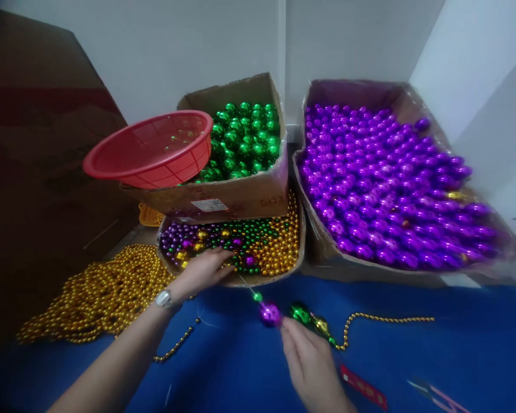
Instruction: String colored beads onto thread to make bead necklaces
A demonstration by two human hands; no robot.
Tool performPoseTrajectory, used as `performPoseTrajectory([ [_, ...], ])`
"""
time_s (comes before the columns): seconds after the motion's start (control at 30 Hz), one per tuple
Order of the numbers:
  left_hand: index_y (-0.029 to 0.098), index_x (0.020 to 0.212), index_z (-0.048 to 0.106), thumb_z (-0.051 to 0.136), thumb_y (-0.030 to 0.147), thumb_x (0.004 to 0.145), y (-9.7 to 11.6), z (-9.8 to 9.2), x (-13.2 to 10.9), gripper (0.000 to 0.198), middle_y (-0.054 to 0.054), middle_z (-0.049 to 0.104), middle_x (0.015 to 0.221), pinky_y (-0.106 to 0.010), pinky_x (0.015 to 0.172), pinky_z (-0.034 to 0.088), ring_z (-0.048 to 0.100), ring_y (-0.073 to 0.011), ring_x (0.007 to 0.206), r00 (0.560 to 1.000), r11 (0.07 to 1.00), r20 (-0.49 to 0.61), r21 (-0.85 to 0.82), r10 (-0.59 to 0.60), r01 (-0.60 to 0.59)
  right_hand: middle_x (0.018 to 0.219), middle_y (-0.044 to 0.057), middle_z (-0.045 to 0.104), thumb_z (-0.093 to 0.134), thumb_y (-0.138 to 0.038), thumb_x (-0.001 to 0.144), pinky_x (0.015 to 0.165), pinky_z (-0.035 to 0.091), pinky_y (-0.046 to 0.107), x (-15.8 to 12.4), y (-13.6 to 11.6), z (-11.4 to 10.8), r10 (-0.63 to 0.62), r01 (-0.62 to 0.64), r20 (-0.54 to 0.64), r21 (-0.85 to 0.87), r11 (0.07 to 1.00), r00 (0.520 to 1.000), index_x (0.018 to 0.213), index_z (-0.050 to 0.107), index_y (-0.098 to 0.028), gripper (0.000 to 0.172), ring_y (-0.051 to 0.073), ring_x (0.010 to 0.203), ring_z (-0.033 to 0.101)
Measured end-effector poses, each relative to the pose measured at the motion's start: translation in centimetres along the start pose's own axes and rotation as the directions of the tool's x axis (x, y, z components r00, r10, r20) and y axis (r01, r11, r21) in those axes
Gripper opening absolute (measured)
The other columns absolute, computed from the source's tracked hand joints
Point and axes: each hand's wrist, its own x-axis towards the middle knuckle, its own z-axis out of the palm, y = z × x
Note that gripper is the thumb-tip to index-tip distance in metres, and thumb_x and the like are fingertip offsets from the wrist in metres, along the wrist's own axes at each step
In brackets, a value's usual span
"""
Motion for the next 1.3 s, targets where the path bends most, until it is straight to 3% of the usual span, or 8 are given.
performPoseTrajectory([
  [0.13, 0.021, 0.076, 0.069, 0.074, 0.026, 0.06, -0.7, 0.1, 1.8, 0.018, -0.005, 0.068, 0.077, -0.03, 0.073, 0.043, 0.062, -0.0253, 0.081, 0.994, 1.0, 0.11, 0.007, 0.005, -0.006, 0.078, 0.005, 0.066, 0.037, -0.022, 0.094, 0.069, 0.053, 0.024, -0.1, 0.2, 0.3, -0.037, 0.036, -0.02, -0.04, 0.999, 0.999, 0.1, 0.059, -0.019, 0.023, 0.017, 0.072, 0.065],
  [0.27, 0.02, 0.104, 0.061, 0.054, 0.04, 0.082, 1.2, 0.3, 0.5, 0.031, -0.008, 0.066, 0.093, -0.027, 0.063, 0.046, 0.063, -0.019, 0.075, 0.996, 0.96, 0.091, -0.278, -0.01, 0.035, 0.069, 0.004, 0.063, 0.035, -0.023, 0.094, 0.068, 0.054, 0.024, -0.4, 0.5, 0.2, -0.018, 0.017, -0.017, -0.055, 0.998, 1.0, 0.092, 0.059, -0.02, 0.024, 0.017, 0.067, 0.065],
  [0.37, 0.018, 0.111, 0.054, 0.045, 0.042, 0.089, 2.8, 0.9, -1.6, 0.034, -0.011, 0.064, 0.104, -0.021, 0.054, 0.046, 0.062, -0.0125, 0.066, 0.99, 0.537, 0.119, -0.832, -0.078, 0.143, 0.072, 0.004, 0.065, 0.036, -0.023, 0.094, 0.068, 0.054, 0.024, -0.4, 0.6, 0.2, -0.032, 0.031, -0.018, -0.08, 0.996, 0.999, 0.097, 0.06, -0.019, 0.024, 0.017, 0.068, 0.066],
  [0.43, 0.016, 0.108, 0.056, 0.049, 0.04, 0.088, 3.6, 1.5, -2.7, 0.032, -0.012, 0.065, 0.102, -0.018, 0.051, 0.045, 0.06, -0.0095, 0.06, 0.981, 0.227, 0.174, -0.955, -0.082, 0.189, 0.074, 0.005, 0.066, 0.037, -0.022, 0.094, 0.068, 0.053, 0.024, -0.2, 0.5, 0.4, -0.062, 0.061, -0.012, -0.096, 0.994, 0.998, 0.099, 0.06, -0.018, 0.024, 0.017, 0.068, 0.066],
  [0.57, 0.012, 0.102, 0.061, 0.051, 0.035, 0.088, 4.1, 2.4, -3.8, 0.029, -0.013, 0.066, 0.097, -0.016, 0.048, 0.046, 0.059, -0.008, 0.057, 0.968, 0.017, 0.228, -0.973, -0.106, 0.231, 0.073, 0.005, 0.066, 0.036, -0.02, 0.093, 0.066, 0.053, 0.023, -0.1, 0.3, 0.6, -0.085, 0.085, 0.006, -0.109, 0.99, 0.996, 0.096, 0.06, -0.018, 0.024, 0.016, 0.064, 0.064],
  [0.97, 0.012, 0.103, 0.062, 0.053, 0.034, 0.087, 4.3, 2.6, -4.3, 0.028, -0.014, 0.067, 0.095, -0.015, 0.042, 0.039, 0.055, -0.0071, 0.051, 0.973, 0.119, 0.216, -0.967, -0.082, 0.225, 0.072, 0.004, 0.063, 0.037, -0.019, 0.093, 0.068, 0.051, 0.026, -0.2, 0.4, 0.3, -0.037, 0.04, 0.028, -0.115, 0.993, 0.999, 0.098, 0.06, -0.018, 0.024, 0.016, 0.065, 0.062],
  [1.2, 0.016, 0.093, 0.062, 0.055, 0.03, 0.084, 3.7, 1.9, -4.9, 0.018, -0.008, 0.064, 0.093, -0.024, 0.057, 0.052, 0.063, -0.0163, 0.072, 0.965, 0.041, 0.19, -0.979, -0.178, 0.2, 0.071, 0.004, 0.062, 0.035, -0.021, 0.094, 0.065, 0.048, 0.025, 0.0, -0.1, -0.3, 0.01, -0.007, 0.035, -0.086, 0.996, 0.999, 0.093, 0.06, -0.019, 0.025, 0.016, 0.065, 0.061],
  [1.3, 0.015, 0.083, 0.062, 0.058, 0.03, 0.083, 4.2, 3.0, -6.4, 0.016, -0.008, 0.063, 0.094, -0.023, 0.053, 0.05, 0.061, -0.017, 0.075, 0.955, 0.11, 0.207, -0.966, -0.213, 0.234, 0.07, 0.002, 0.061, 0.033, -0.021, 0.095, 0.059, 0.045, 0.023, 0.0, -0.6, -0.4, 0.075, -0.071, 0.071, -0.053, 0.996, 0.995, 0.09, 0.058, -0.019, 0.026, 0.014, 0.06, 0.058],
])
